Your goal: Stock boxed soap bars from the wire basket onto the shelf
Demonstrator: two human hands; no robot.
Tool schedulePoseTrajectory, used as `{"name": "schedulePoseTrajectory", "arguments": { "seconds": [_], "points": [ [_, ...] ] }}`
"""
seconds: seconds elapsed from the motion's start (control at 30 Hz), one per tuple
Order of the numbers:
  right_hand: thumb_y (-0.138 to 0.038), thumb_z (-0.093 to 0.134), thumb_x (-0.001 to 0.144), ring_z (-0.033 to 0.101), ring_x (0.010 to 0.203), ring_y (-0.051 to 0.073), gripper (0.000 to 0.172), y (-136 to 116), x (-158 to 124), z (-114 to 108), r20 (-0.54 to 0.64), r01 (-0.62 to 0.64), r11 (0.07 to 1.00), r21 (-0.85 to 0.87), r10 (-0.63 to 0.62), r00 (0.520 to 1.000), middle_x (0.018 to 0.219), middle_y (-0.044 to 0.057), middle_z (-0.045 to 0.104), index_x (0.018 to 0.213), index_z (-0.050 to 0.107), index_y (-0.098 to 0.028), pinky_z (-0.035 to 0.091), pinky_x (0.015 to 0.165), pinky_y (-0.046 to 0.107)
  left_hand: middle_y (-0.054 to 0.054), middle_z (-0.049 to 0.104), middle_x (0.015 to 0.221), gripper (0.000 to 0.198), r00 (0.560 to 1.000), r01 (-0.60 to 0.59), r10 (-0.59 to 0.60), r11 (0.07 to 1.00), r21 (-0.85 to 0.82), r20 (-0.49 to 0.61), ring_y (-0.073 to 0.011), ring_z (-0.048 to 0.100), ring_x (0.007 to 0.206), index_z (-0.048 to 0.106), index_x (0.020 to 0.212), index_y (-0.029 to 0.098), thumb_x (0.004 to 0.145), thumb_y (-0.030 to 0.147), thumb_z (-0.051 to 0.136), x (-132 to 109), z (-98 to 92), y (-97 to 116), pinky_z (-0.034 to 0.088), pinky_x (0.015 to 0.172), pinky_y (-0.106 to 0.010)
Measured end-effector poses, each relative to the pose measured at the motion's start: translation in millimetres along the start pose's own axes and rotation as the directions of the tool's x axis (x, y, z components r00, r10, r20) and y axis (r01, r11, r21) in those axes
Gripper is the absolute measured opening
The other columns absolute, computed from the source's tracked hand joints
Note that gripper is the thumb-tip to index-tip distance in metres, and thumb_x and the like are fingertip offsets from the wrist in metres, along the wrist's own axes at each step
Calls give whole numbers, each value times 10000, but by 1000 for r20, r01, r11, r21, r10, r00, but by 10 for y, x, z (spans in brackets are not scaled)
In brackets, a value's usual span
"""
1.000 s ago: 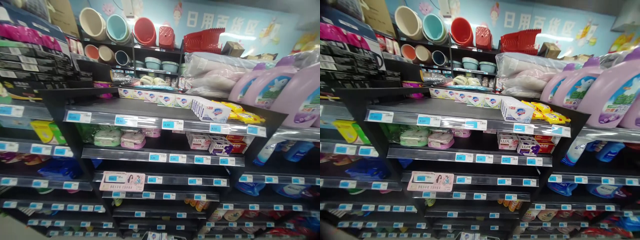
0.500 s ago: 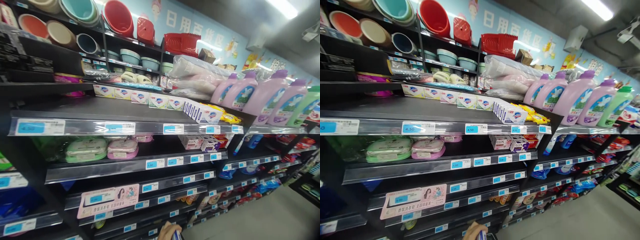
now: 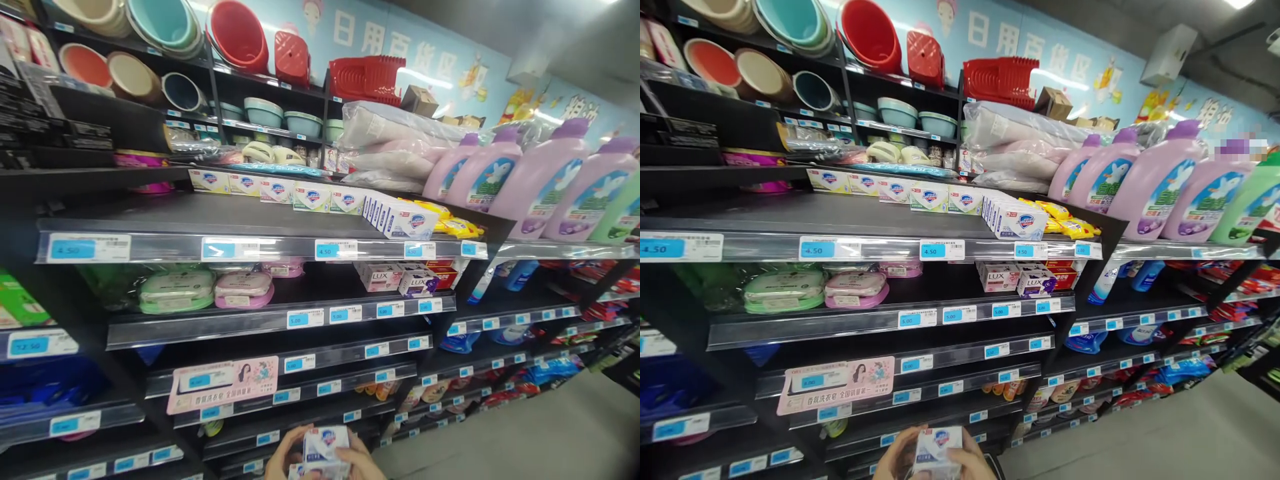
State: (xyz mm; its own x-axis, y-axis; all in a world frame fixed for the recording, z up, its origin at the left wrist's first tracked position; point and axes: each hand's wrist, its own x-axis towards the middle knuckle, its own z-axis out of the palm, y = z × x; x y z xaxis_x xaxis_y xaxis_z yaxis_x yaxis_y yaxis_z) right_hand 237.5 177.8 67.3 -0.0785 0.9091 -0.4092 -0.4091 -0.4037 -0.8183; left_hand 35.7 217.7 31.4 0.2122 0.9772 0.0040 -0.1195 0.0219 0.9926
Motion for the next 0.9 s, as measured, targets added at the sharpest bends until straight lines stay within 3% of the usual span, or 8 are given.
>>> {"name": "schedulePoseTrajectory", "arguments": {
  "seconds": [0.07,0.13,0.27,0.43,0.63,0.77,0.9],
  "points": [
    [-475,874,599,805,862,300,677,-95,-48,1,16,-20,1000,18,20,1000,1143,42,808,1245,705,-360,585,624,336,-192,737,1357,719,999,-26,26,1000,4,-21,-424,689,1274,755,1201,227,575,508,973,-28,-15,12,634,955,-451],
    [-484,887,645,795,863,291,731,-209,-96,17,17,32,999,-25,-31,999,1176,62,788,1324,657,-338,566,572,309,-184,724,1384,727,997,-41,40,999,-8,-67,-417,671,1308,740,1228,229,589,486,973,-58,19,81,623,999,-454],
    [-497,891,710,769,989,321,747,-481,-182,72,71,102,985,-138,-93,993,1151,73,768,1373,604,-306,631,646,356,-172,697,1432,717,993,-48,47,999,-8,-106,-394,643,1352,711,1273,231,633,416,975,-122,139,315,590,1075,-461],
    [-462,908,721,744,974,279,677,-758,-271,114,143,115,970,-213,-86,986,1100,50,755,1314,633,-288,646,651,340,-196,701,1406,727,989,-102,102,995,6,-111,-376,647,1338,703,1264,196,637,416,997,-216,228,566,564,1095,-484],
    [-388,920,706,717,984,235,689,-656,-285,103,140,75,980,-185,-50,989,1110,30,741,1333,653,-290,658,677,305,-207,696,1403,721,984,-137,136,991,4,-110,-349,641,1351,684,1269,184,664,409,1005,-336,194,510,541,1105,-473],
    [-428,871,780,714,1023,230,641,-535,-349,74,155,47,985,-167,-20,988,1164,39,732,1365,644,-297,654,692,286,-210,676,1437,725,985,-129,125,991,-23,-116,-348,612,1392,676,1286,180,676,389,1007,-468,197,416,536,1113,-461],
    [-455,873,774,709,836,191,703,-503,-352,35,79,53,980,-191,-38,996,1052,24,737,1404,606,-293,614,578,256,-197,674,1449,711,987,-132,131,991,-10,-90,-331,619,1387,672,1319,190,705,340,998,-527,230,431,538,1111,-440]
  ]
}}
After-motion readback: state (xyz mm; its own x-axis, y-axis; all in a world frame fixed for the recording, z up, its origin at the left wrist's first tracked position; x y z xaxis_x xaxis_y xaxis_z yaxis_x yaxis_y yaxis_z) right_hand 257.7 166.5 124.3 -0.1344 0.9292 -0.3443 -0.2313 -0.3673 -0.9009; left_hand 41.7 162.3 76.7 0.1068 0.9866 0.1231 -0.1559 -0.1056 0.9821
